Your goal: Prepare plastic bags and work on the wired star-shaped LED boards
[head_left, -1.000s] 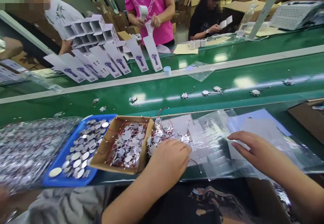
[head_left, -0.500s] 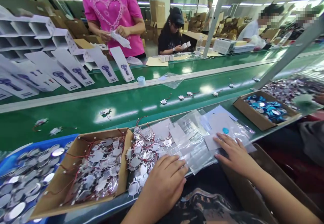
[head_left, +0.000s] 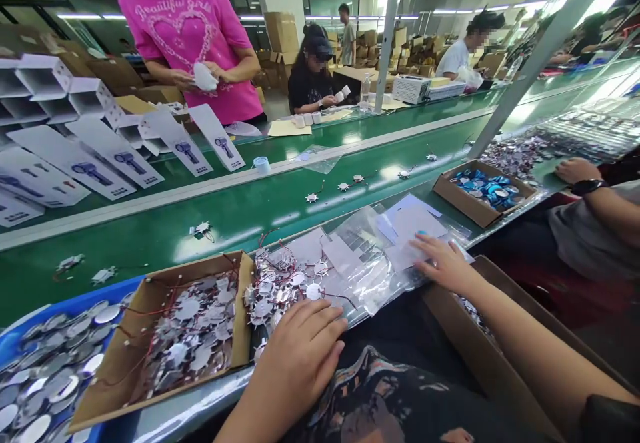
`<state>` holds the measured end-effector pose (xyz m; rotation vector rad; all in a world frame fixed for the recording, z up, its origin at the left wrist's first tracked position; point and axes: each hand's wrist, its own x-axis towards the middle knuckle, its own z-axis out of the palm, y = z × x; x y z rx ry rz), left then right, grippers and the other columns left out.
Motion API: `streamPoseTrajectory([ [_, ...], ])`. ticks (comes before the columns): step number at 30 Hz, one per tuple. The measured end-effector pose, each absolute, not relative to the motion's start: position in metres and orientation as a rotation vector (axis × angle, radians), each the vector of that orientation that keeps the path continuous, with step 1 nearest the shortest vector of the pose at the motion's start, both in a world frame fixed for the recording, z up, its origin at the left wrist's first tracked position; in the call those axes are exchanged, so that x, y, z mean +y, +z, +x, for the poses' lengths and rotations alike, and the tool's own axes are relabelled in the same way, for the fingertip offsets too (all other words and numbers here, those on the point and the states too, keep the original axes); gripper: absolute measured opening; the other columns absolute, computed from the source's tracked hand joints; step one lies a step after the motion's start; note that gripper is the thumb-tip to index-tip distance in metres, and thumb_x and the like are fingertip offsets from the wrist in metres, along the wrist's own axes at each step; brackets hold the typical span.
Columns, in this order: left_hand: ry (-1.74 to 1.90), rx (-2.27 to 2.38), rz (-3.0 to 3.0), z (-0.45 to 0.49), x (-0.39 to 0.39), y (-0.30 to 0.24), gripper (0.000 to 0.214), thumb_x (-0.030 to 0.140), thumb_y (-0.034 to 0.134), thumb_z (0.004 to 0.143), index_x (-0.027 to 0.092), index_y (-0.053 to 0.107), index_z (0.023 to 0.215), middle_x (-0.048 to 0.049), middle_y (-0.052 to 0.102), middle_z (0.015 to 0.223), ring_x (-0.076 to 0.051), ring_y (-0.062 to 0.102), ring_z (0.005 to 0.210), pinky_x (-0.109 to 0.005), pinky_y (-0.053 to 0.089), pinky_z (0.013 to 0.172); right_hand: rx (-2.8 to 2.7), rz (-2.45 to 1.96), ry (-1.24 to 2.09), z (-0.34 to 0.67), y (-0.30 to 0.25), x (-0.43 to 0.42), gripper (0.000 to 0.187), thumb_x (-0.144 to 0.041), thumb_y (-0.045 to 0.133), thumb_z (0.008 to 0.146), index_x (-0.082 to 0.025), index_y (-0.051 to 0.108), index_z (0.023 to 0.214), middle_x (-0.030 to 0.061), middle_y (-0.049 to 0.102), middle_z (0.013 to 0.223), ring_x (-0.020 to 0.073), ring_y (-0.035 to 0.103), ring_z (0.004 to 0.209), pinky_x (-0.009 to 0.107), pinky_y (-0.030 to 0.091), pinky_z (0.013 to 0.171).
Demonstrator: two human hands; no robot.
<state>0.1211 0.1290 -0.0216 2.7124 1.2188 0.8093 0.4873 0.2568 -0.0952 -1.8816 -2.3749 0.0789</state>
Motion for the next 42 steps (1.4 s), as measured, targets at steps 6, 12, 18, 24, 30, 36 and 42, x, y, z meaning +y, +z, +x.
streamPoseTrajectory([
  [6,0.741,1.096,2.697,0.166,0.134,-0.036,0.024,0.022,0.055,0.094,0.022,0.068,0.115,-0.0048,0.075,0.116,-0.024,0.067,0.109,-0.045,0.056,0.097,-2.200,-2.034,0.007,0.512,-0.088,0.305,0.038,-0.040,0.048,0.096,-0.028,0.072,0.122,0.0102,0.066,0.127,0.0332,0.056,0.116,0.052,0.042,0.095],
  [12,0.519,0.991,2.792,0.237,0.167,-0.064,0.032,0.034,0.057,0.096,0.023,0.063,0.126,-0.0047,0.065,0.137,-0.025,0.058,0.128,-0.048,0.046,0.109,-2.235,-2.016,0.041,0.517,-0.088,0.321,0.027,-0.037,0.052,0.093,-0.027,0.076,0.102,0.0071,0.069,0.117,0.0284,0.057,0.109,0.044,0.040,0.090],
  [18,0.438,1.027,2.998,0.265,0.198,-0.090,0.038,0.035,0.050,0.099,0.018,0.059,0.132,-0.0047,0.059,0.146,-0.026,0.050,0.136,-0.048,0.034,0.116,-2.196,-2.067,0.021,0.520,-0.089,0.317,0.028,-0.037,0.051,0.093,-0.025,0.076,0.091,0.0095,0.071,0.106,0.0288,0.058,0.102,0.044,0.036,0.085],
  [24,0.533,1.028,3.064,0.263,0.210,-0.109,0.029,0.030,0.051,0.100,0.020,0.065,0.123,0.0004,0.066,0.136,-0.021,0.056,0.124,-0.042,0.034,0.112,-2.140,-2.110,0.016,0.513,-0.090,0.319,0.024,-0.035,0.054,0.090,-0.024,0.073,0.081,0.0058,0.071,0.097,0.0259,0.058,0.094,0.041,0.032,0.081],
  [30,0.594,1.000,3.065,0.259,0.213,-0.113,0.028,0.026,0.049,0.102,0.023,0.067,0.123,0.0016,0.067,0.135,-0.020,0.056,0.122,-0.042,0.032,0.112,-2.142,-2.108,0.047,0.507,-0.090,0.327,0.023,-0.028,0.053,0.086,-0.022,0.070,0.073,0.0054,0.071,0.088,0.0238,0.060,0.086,0.038,0.030,0.075],
  [36,0.633,0.996,3.044,0.259,0.215,-0.111,0.028,0.025,0.048,0.102,0.023,0.068,0.121,0.0012,0.066,0.136,-0.020,0.056,0.120,-0.041,0.034,0.110,-2.199,-2.018,0.050,0.518,-0.086,0.327,0.015,-0.027,0.057,0.086,-0.023,0.072,0.086,0.0030,0.072,0.095,0.0239,0.063,0.093,0.039,0.035,0.081],
  [42,0.666,1.016,3.023,0.260,0.215,-0.111,0.026,0.023,0.050,0.101,0.023,0.069,0.118,0.0002,0.067,0.134,-0.020,0.056,0.120,-0.040,0.036,0.108,-2.624,-1.445,-0.192,0.547,-0.077,0.327,0.018,-0.026,0.057,0.095,-0.026,0.072,0.105,0.0012,0.072,0.105,0.0224,0.062,0.095,0.040,0.036,0.091],
])
